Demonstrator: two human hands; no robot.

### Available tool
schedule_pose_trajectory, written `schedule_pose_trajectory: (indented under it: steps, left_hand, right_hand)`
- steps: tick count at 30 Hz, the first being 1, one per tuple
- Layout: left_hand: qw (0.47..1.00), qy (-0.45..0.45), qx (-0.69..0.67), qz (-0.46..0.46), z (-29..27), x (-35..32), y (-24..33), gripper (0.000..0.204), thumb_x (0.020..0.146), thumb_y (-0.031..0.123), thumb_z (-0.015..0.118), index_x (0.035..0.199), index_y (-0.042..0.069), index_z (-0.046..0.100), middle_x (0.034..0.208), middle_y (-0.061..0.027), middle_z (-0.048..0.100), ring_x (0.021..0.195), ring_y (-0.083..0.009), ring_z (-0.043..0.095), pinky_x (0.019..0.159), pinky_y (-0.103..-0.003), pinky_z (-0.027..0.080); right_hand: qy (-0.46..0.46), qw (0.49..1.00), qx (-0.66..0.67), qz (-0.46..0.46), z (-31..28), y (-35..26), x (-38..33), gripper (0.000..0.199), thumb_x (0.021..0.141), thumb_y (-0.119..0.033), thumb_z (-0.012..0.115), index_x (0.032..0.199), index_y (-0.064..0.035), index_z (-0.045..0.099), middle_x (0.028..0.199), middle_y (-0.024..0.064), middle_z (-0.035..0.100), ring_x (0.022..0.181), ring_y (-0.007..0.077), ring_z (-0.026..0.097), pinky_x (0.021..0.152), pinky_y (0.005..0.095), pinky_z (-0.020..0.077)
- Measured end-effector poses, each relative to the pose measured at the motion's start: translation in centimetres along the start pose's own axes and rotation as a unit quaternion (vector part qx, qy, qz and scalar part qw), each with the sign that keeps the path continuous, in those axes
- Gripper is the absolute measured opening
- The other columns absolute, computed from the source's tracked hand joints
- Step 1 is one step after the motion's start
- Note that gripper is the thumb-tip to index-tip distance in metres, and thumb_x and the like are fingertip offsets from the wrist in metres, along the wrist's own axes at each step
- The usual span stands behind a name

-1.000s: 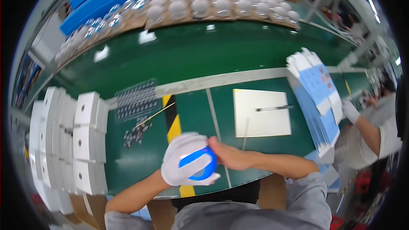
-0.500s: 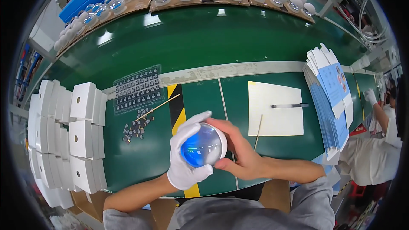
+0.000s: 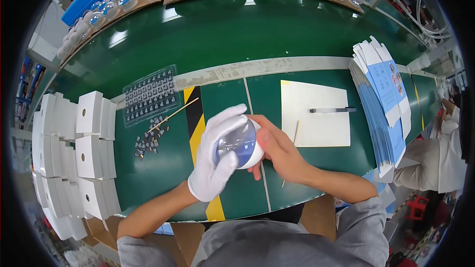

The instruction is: The person assembles dome-shaped electronic devices and packages them into rigid boxes. The assembly involves manipulating printed circuit boards, screws, and protective foam with a manual assembly tool, a wooden stick, and a suction pen before placing the finished device into a box.

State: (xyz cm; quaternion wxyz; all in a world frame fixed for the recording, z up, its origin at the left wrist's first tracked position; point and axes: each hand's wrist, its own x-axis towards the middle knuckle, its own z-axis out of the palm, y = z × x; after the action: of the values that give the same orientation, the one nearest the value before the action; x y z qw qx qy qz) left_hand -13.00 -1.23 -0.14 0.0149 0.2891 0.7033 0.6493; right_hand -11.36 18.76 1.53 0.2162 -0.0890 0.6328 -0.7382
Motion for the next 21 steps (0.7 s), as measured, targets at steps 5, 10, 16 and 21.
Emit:
schedule_pose_trajectory:
  steps: [5, 10, 16, 21]
  left_hand:
    - [0.998, -0.035, -0.021, 0.054, 0.0, 0.1, -1.4, 0.059, 0.105, 0.043, 0.047, 0.146, 0.001, 0.044, 0.151, -0.0269, 0.040, 0.131, -0.0361, 0.050, 0.111, -0.045, 0.040]
    - [0.994, -0.020, -0.106, -0.019, 0.4, -0.8, -0.6, 0.065, 0.106, 0.048, 0.045, 0.150, 0.001, 0.037, 0.149, -0.0261, 0.041, 0.133, -0.0354, 0.049, 0.111, -0.046, 0.042]
    - [0.983, -0.022, -0.166, -0.073, 0.5, -1.6, -0.8, 0.074, 0.096, 0.038, 0.067, 0.151, 0.003, 0.034, 0.150, -0.0250, 0.038, 0.134, -0.0344, 0.049, 0.107, -0.044, 0.046]
    - [0.992, -0.024, -0.124, -0.006, 0.8, -1.2, -1.5, 0.089, 0.080, 0.023, 0.086, 0.151, 0.003, 0.036, 0.147, -0.0237, 0.040, 0.132, -0.0335, 0.050, 0.106, -0.043, 0.046]
  right_hand:
    - [-0.052, 0.969, 0.191, 0.148, -0.5, 0.2, 0.4, 0.076, 0.107, -0.063, 0.016, 0.131, -0.0005, 0.050, 0.085, 0.0161, 0.067, 0.064, 0.0239, 0.067, 0.050, 0.0349, 0.0557]
    - [-0.092, 0.942, 0.236, 0.222, -0.6, 0.0, 0.5, 0.088, 0.104, -0.070, 0.009, 0.122, 0.0017, 0.057, 0.070, 0.0189, 0.064, 0.056, 0.0271, 0.065, 0.049, 0.0353, 0.0551]
    - [-0.119, 0.921, 0.300, 0.221, -0.6, 0.6, 0.4, 0.084, 0.105, -0.068, 0.012, 0.129, 0.0012, 0.054, 0.078, 0.0207, 0.067, 0.058, 0.0276, 0.065, 0.046, 0.0362, 0.0536]
    - [-0.092, 0.905, 0.343, 0.234, -0.5, 1.6, 0.2, 0.074, 0.107, -0.065, 0.022, 0.135, -0.0052, 0.054, 0.099, 0.0157, 0.070, 0.060, 0.0283, 0.065, 0.048, 0.0369, 0.0539]
